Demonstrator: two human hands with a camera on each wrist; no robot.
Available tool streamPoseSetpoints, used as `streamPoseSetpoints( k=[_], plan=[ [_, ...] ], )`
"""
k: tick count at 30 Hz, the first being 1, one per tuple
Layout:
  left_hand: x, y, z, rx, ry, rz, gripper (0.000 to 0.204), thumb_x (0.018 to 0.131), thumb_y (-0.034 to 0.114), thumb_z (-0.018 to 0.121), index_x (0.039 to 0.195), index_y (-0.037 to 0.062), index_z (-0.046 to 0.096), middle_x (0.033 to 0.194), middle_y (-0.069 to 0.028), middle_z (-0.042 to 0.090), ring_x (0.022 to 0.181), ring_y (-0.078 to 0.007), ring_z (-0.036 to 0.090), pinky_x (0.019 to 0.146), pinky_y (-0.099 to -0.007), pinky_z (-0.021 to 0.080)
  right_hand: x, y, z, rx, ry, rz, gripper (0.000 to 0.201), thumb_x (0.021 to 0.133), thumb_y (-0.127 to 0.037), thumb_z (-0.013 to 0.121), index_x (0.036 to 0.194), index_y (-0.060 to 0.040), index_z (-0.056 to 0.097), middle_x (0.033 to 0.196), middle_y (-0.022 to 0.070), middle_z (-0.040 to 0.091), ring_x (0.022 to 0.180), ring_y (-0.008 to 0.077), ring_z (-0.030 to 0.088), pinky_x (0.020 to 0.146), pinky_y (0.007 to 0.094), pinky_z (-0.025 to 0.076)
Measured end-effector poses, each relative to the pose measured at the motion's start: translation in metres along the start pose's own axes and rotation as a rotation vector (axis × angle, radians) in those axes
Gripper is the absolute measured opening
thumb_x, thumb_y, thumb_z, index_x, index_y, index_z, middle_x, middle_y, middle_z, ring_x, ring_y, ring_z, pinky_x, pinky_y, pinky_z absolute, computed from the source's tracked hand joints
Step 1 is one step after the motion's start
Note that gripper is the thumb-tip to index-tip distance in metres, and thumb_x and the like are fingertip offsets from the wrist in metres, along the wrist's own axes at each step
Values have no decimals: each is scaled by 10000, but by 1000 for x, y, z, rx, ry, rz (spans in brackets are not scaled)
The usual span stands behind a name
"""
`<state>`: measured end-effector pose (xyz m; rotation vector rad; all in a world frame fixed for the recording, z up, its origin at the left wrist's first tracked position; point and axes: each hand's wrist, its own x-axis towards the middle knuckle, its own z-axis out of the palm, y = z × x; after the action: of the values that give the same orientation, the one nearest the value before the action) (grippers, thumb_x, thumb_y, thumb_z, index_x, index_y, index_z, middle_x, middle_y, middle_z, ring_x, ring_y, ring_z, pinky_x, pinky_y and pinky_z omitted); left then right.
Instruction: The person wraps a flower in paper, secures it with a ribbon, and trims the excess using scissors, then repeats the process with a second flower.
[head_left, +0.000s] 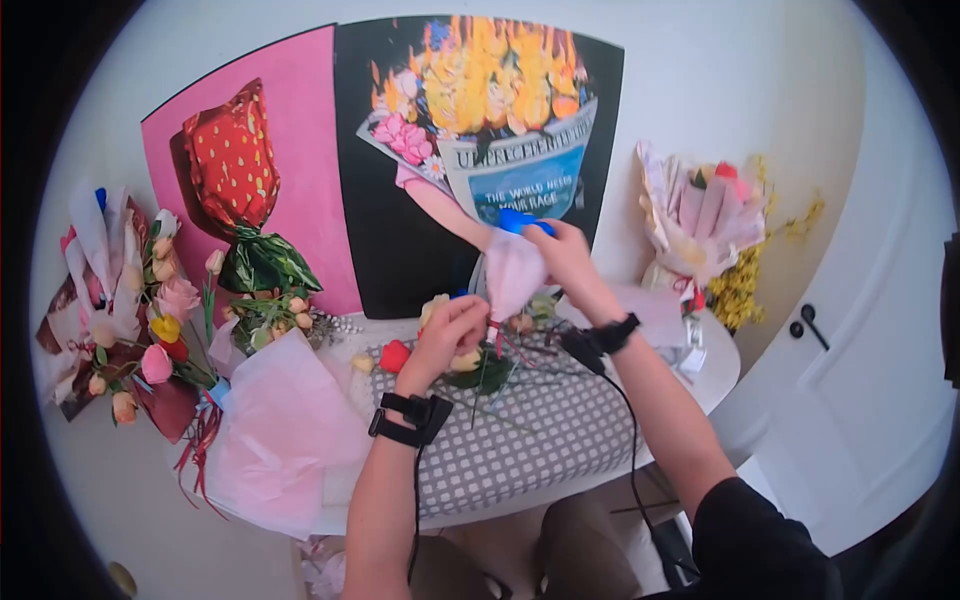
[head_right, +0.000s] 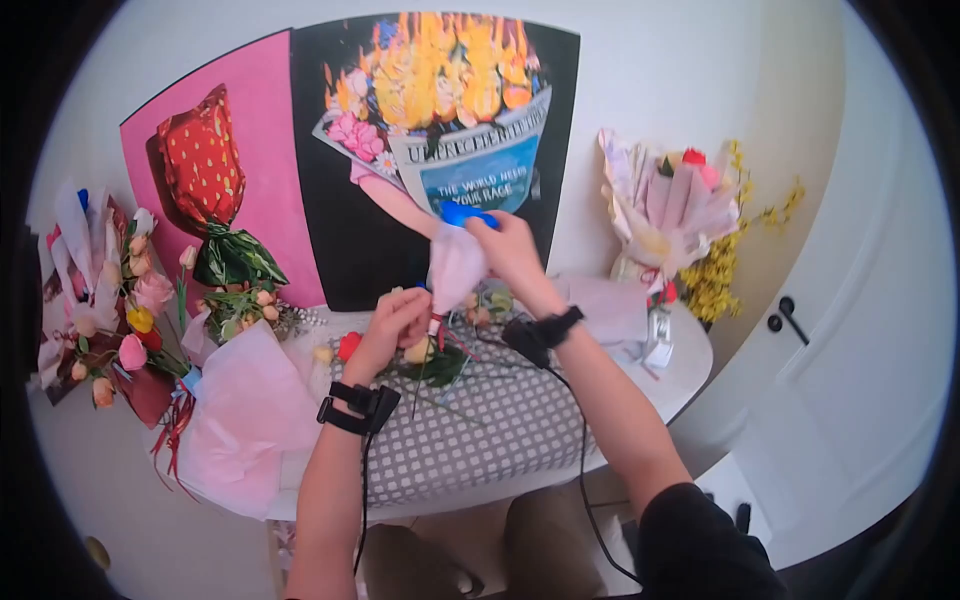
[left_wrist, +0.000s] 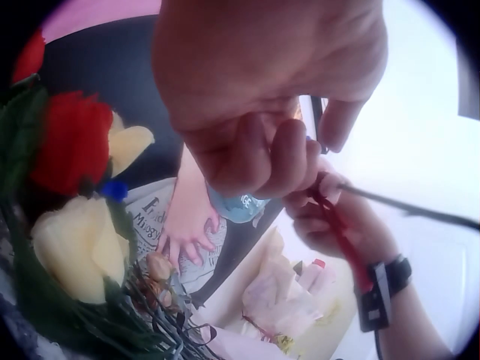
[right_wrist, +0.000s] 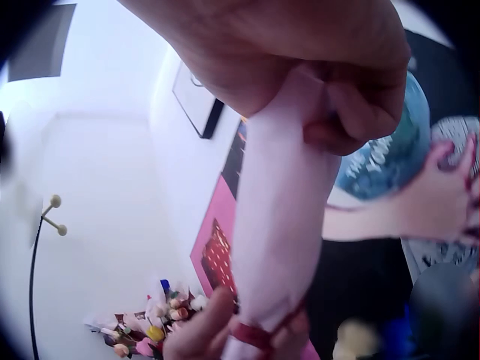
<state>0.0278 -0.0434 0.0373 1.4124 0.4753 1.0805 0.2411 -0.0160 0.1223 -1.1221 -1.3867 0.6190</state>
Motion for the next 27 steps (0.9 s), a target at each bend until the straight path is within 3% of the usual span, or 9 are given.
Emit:
streamPoseSetpoints(
  k=[6, 8, 10, 12, 16, 19, 24, 26, 27],
  plan=[
    [6, -10, -26, -38, 145, 25, 338, 1036, 296, 602, 776, 81, 575, 601, 57, 471, 478, -16, 366, 438, -222, 214, 1, 40, 44, 284, -107, 102, 448, 963, -456, 656, 945, -12, 715, 706, 19, 660, 536, 91, 589, 431, 257, 423],
    [6, -6, -27, 229, 126, 41, 294, 1020, 306, 617, 821, 90, 620, 618, 55, 515, 463, -22, 376, 431, -216, 238, 0, 44, 49, 386, -84, 77, 497, 976, -504, 645, 986, -12, 708, 735, 19, 656, 565, 100, 603, 449, 256, 453],
    [7, -11, -36, 229, 62, 55, 282, 1009, 307, 624, 856, 72, 637, 636, 41, 551, 471, -20, 403, 431, -213, 253, -7, 46, 45, 600, -298, 67, 455, 1027, -518, 577, 1120, -77, 640, 923, 16, 683, 747, 87, 660, 535, 245, 493],
    [8, -13, -38, 205, 134, 56, 279, 1006, 310, 592, 897, 57, 635, 670, 21, 576, 492, -33, 435, 437, -218, 259, -15, 53, 50, 708, -301, 88, 519, 1033, -527, 559, 1223, -45, 604, 977, 44, 670, 834, 135, 673, 561, 280, 528],
    [12, -17, -41, 179, 254, 120, 289, 1001, 298, 497, 989, 38, 623, 788, -23, 635, 549, -63, 478, 468, -228, 277, -32, 61, 50, 408, -312, 31, 442, 1009, -483, 620, 1074, -49, 676, 874, 23, 637, 744, 102, 619, 541, 267, 497],
    [14, -20, -49, 30, 294, 190, 314, 964, 280, 495, 1052, 5, 620, 807, -19, 615, 530, -64, 427, 453, -231, 268, -46, 57, 52, 191, -706, -67, 384, 986, -358, 692, 841, -3, 685, 727, -20, 659, 631, 79, 558, 574, 250, 453],
    [12, -16, -42, -21, 274, 209, 376, 970, 278, 503, 1195, -2, 614, 866, -15, 625, 582, -56, 456, 458, -226, 271, -55, 75, 73, 341, -638, -187, 280, 947, -239, 724, 833, 9, 661, 707, 11, 656, 626, 82, 554, 588, 287, 466],
    [12, -14, -37, -40, 234, 214, 395, 980, 271, 523, 1252, -4, 604, 881, -8, 623, 607, -50, 474, 464, -222, 280, -58, 79, 78, 203, -457, -287, 260, 927, -211, 723, 835, 17, 637, 669, 52, 628, 617, 104, 562, 590, 304, 468],
    [13, -16, -36, 36, 295, 197, 406, 997, 272, 550, 1288, -8, 588, 895, -1, 617, 636, -46, 494, 477, -219, 301, -58, 81, 78, 123, -434, -338, 234, 906, -200, 725, 858, 11, 634, 674, 108, 630, 603, 178, 608, 597, 335, 481]
  ],
)
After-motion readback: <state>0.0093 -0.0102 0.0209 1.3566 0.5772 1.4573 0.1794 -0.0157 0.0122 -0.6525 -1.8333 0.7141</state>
